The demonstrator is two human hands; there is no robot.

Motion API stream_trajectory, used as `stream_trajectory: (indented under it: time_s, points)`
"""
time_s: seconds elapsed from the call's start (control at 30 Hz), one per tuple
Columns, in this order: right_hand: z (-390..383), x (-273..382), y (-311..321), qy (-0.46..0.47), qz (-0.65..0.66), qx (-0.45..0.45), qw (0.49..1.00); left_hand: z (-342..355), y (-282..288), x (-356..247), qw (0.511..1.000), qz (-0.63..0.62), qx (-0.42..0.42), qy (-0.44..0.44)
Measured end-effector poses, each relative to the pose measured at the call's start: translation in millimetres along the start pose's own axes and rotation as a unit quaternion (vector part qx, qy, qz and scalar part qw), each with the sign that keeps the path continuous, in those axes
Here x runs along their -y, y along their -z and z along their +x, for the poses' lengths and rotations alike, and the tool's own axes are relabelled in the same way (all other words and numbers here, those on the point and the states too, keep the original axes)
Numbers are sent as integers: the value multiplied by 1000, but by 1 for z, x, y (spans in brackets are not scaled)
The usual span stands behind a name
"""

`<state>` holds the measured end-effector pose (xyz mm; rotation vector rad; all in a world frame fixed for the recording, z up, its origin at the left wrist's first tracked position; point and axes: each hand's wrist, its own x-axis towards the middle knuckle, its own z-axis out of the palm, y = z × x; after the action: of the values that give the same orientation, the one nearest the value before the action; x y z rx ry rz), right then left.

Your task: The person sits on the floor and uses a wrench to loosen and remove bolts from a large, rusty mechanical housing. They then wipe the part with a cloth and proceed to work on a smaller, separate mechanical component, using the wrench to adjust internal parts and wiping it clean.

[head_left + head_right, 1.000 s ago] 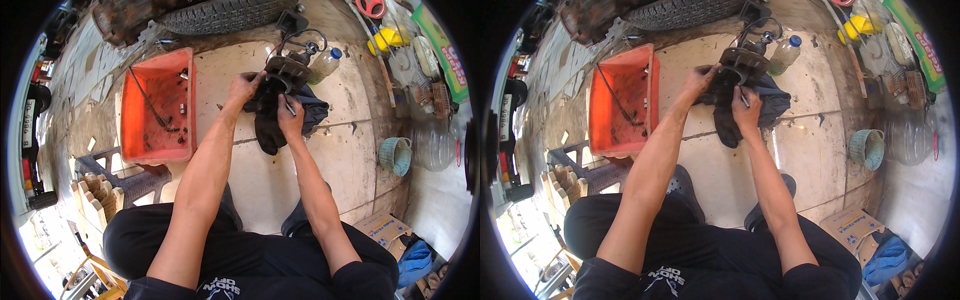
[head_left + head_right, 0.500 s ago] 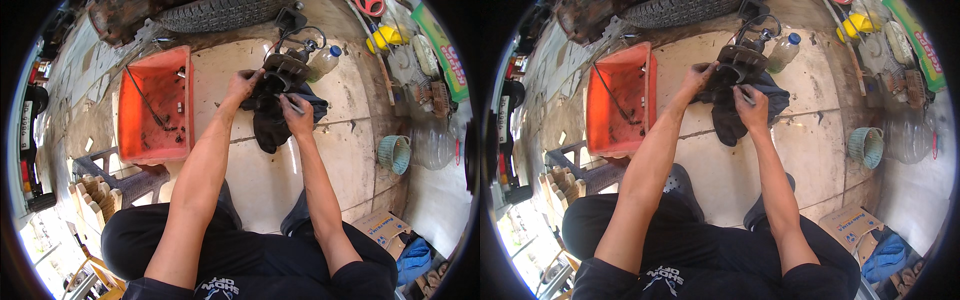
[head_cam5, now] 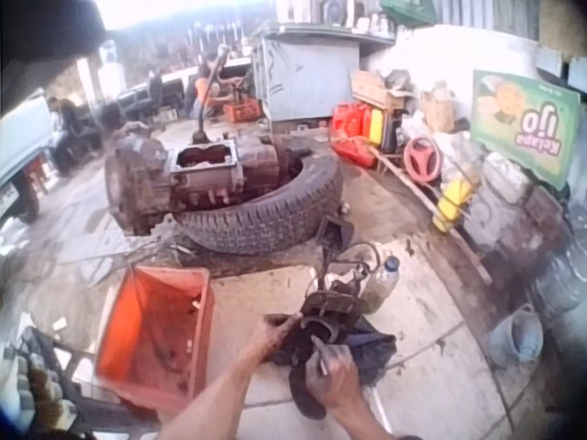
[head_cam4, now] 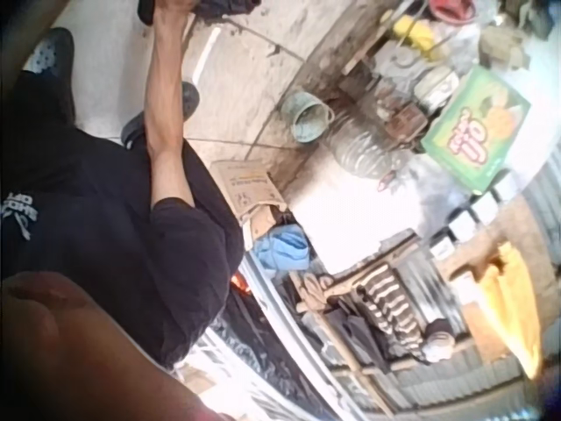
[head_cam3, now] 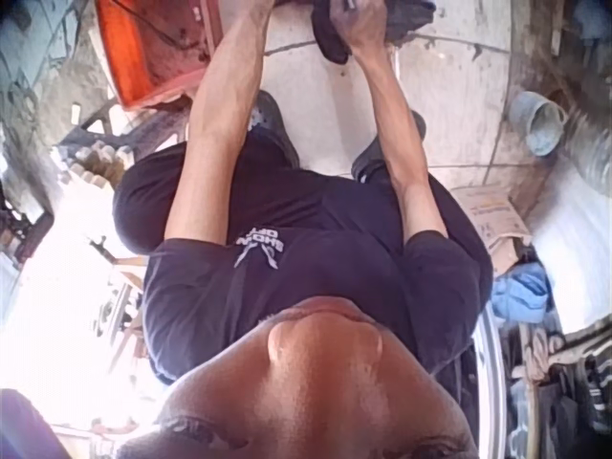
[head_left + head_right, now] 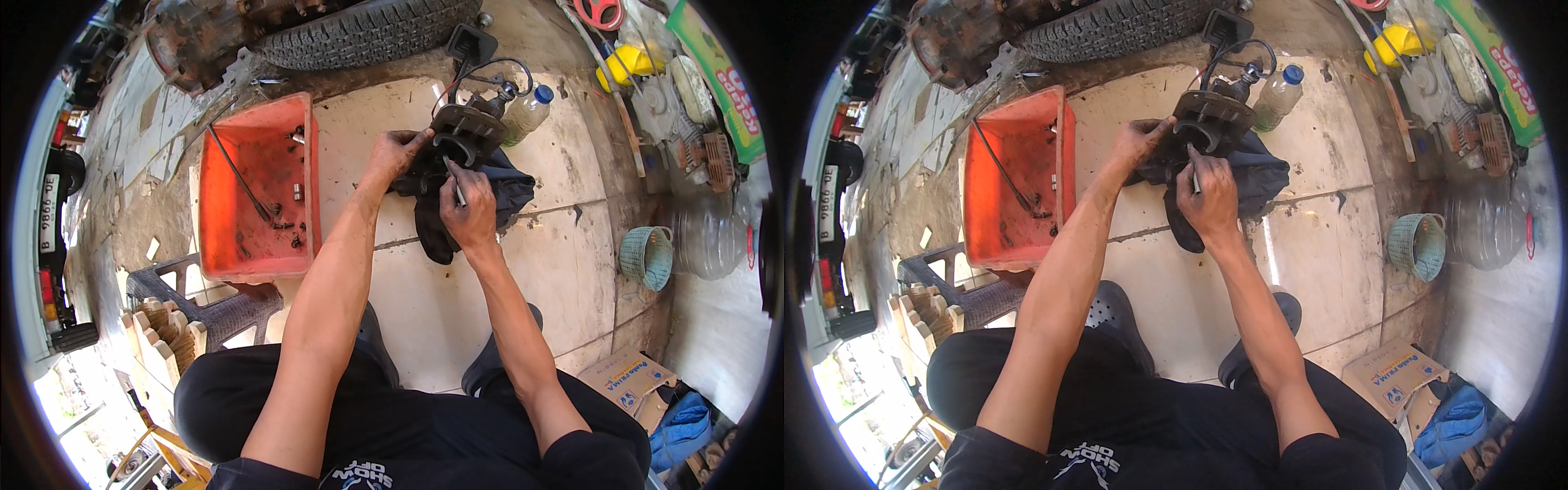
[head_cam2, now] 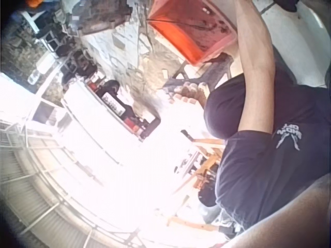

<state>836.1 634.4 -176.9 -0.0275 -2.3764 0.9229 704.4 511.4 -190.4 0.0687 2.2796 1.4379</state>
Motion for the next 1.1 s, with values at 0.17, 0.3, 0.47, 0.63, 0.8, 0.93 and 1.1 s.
stream_trajectory:
  time_s: [0.17, 0.3, 0.47, 0.63, 0.8, 0.93, 1.1]
  points:
    - [-16, 1, -14, 2, 42, 67, 997, 4, 1, 6, 1000, -11, 26, 5]
    - [-9, 7, -8, -11, -37, 78, 996, -1, 1, -10, 999, 5, 38, 26]
    - [-6, -7, -7, 13, -5, 121, 993, 0, -2, -11, 998, -20, 61, 15]
    - [0, -6, 3, 4, -7, 138, 990, 4, -1, -5, 997, -21, 69, 5]
    - [-5, -22, -9, 38, 70, 117, 990, 8, -7, -10, 997, 4, 80, -10]
    - [12, -3, 2, -5, -48, 109, 993, 5, -1, -11, 996, 20, 85, 0]
    - [26, -18, 20, -47, 117, 273, 954, 3, -1, -18, 995, 43, 94, -2]
